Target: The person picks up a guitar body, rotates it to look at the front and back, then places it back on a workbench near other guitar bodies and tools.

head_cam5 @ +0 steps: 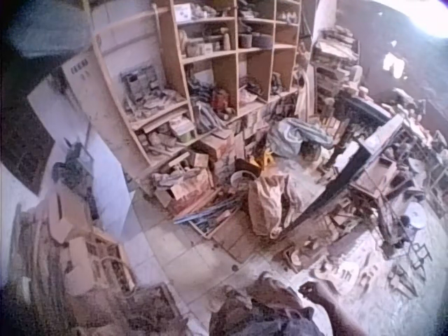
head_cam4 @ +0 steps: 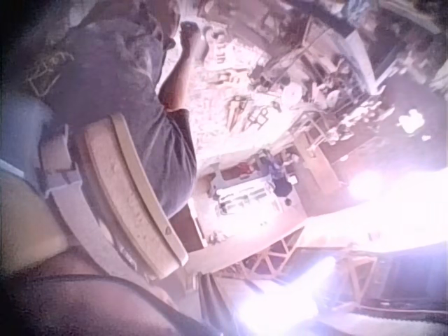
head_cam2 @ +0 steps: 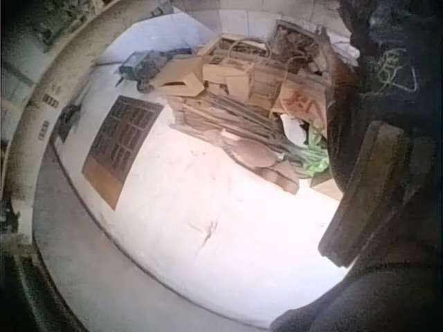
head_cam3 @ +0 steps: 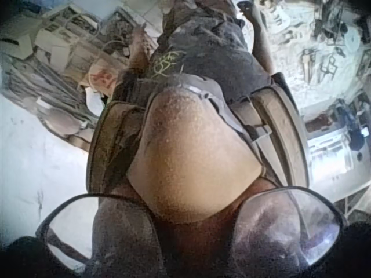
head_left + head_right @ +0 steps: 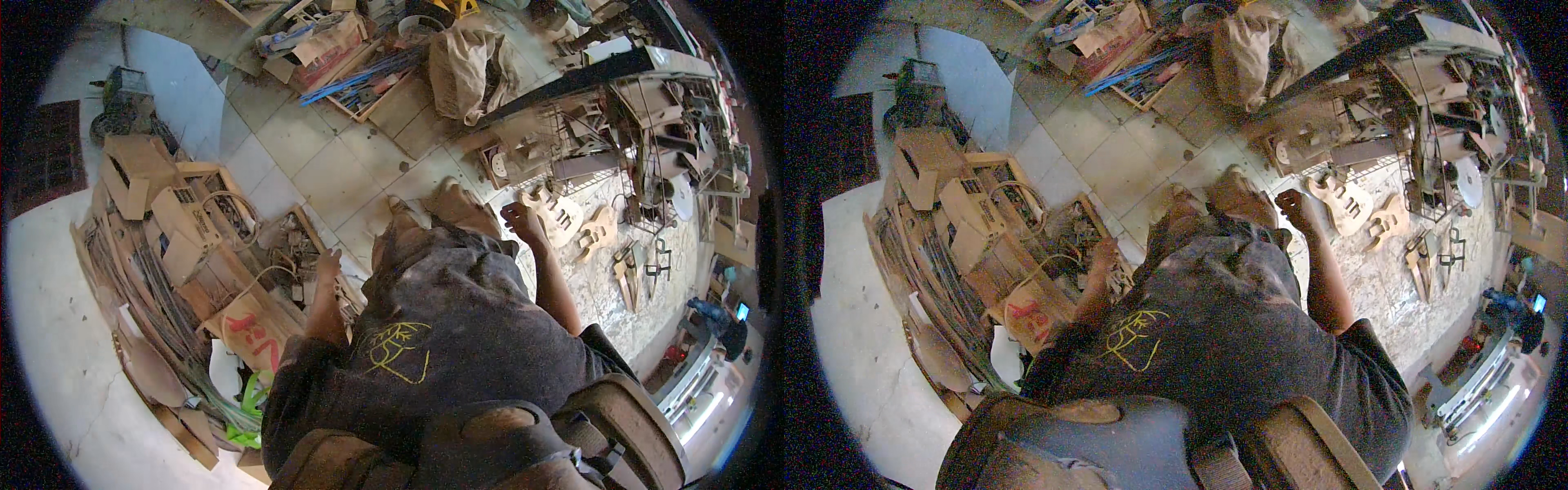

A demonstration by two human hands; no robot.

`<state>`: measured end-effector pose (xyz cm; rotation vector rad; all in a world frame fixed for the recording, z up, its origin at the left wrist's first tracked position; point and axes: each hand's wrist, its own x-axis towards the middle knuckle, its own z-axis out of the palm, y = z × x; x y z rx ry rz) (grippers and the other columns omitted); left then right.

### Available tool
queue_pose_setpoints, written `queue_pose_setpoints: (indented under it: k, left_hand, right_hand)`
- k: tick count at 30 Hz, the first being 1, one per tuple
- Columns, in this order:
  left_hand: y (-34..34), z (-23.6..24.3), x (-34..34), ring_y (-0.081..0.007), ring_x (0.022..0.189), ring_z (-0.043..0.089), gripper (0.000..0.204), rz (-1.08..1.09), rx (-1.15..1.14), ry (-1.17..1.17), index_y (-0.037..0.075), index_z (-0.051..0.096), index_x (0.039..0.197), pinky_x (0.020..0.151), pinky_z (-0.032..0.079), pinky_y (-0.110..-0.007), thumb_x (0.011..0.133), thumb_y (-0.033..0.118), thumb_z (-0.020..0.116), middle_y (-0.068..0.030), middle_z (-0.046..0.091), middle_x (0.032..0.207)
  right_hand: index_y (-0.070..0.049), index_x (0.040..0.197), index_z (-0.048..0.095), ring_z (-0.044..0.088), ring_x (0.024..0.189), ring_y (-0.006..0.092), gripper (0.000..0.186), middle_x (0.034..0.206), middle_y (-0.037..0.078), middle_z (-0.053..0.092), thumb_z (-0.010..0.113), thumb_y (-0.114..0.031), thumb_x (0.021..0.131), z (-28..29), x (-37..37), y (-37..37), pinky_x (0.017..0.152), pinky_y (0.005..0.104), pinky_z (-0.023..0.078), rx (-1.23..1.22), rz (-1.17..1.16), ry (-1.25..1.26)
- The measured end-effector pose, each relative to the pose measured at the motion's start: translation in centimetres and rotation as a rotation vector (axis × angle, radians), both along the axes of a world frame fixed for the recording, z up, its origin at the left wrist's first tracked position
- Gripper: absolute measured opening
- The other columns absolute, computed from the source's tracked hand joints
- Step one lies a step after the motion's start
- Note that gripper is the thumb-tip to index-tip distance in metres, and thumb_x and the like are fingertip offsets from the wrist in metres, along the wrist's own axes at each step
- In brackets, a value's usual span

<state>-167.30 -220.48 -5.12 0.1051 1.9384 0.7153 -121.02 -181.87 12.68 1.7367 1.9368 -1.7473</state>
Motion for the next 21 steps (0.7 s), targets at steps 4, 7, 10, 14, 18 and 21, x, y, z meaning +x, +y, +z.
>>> queue_pose_setpoints:
  k: [4, 7, 10, 14, 18, 21]
  left_hand:
    - [2.6, 1.7, -0.6, -0.0218, 0.080, 0.065, 0.064, -0.003, 0.064, -0.013, -0.008, 0.050, 0.133, 0.070, 0.051, -0.036, 0.088, 0.034, 0.066, -0.0220, 0.066, 0.099]
    - [6.5, 5.0, -1.1, -0.0239, 0.087, 0.066, 0.064, 0.003, 0.078, 0.044, -0.007, 0.050, 0.134, 0.075, 0.051, -0.036, 0.088, 0.036, 0.066, -0.0242, 0.065, 0.104]
    - [8.3, 6.4, -2.8, -0.0245, 0.080, 0.065, 0.048, -0.173, 0.023, 0.204, -0.002, 0.056, 0.119, 0.071, 0.051, -0.036, 0.089, 0.034, 0.066, -0.0162, 0.065, 0.095]
    - [7.6, 6.7, -6.5, -0.0285, 0.089, 0.065, 0.040, -0.277, 0.126, 0.370, -0.002, 0.060, 0.115, 0.080, 0.050, -0.039, 0.091, 0.030, 0.063, -0.0159, 0.067, 0.101]
    - [14.4, 10.2, -8.8, -0.0303, 0.112, 0.059, 0.040, -0.348, -0.142, 0.299, 0.000, 0.058, 0.126, 0.095, 0.047, -0.038, 0.094, 0.025, 0.059, -0.0167, 0.063, 0.121]
    - [15.5, 7.4, -13.1, -0.0286, 0.118, 0.056, 0.038, -0.429, -0.257, 0.298, 0.004, 0.057, 0.128, 0.098, 0.047, -0.040, 0.095, 0.023, 0.057, -0.0136, 0.058, 0.129]
  right_hand:
    - [-0.004, 0.108, 0.064, 0.066, 0.075, 0.0162, 0.025, 0.094, 0.006, 0.068, 0.062, -0.024, 0.093, -2.5, -0.2, 1.7, 0.064, 0.0303, 0.054, -0.268, -0.186, 0.032]
    - [-0.005, 0.107, 0.064, 0.065, 0.073, 0.0160, 0.026, 0.092, 0.006, 0.068, 0.063, -0.026, 0.092, -4.9, -1.5, 3.1, 0.064, 0.0306, 0.053, -0.367, -0.280, 0.041]
    - [-0.005, 0.102, 0.065, 0.063, 0.068, 0.0150, 0.025, 0.085, 0.005, 0.067, 0.064, -0.028, 0.091, -7.7, -3.6, 4.3, 0.062, 0.0306, 0.052, -0.353, -0.276, 0.097]
    - [-0.006, 0.094, 0.070, 0.062, 0.056, 0.0121, 0.012, 0.079, 0.007, 0.070, 0.061, -0.014, 0.091, -10.5, -7.9, 3.9, 0.049, 0.0296, 0.051, -0.250, -0.103, -0.099]
    - [-0.006, 0.107, 0.066, 0.063, 0.070, 0.0175, 0.031, 0.086, 0.006, 0.068, 0.062, -0.032, 0.091, -10.4, -8.8, 2.3, 0.060, 0.0310, 0.052, -0.173, -0.046, -0.070]
    - [-0.005, 0.107, 0.066, 0.062, 0.080, 0.0147, 0.039, 0.086, 0.005, 0.068, 0.061, -0.042, 0.092, -7.4, -13.4, 1.8, 0.070, 0.0308, 0.050, -0.319, -0.180, -0.121]
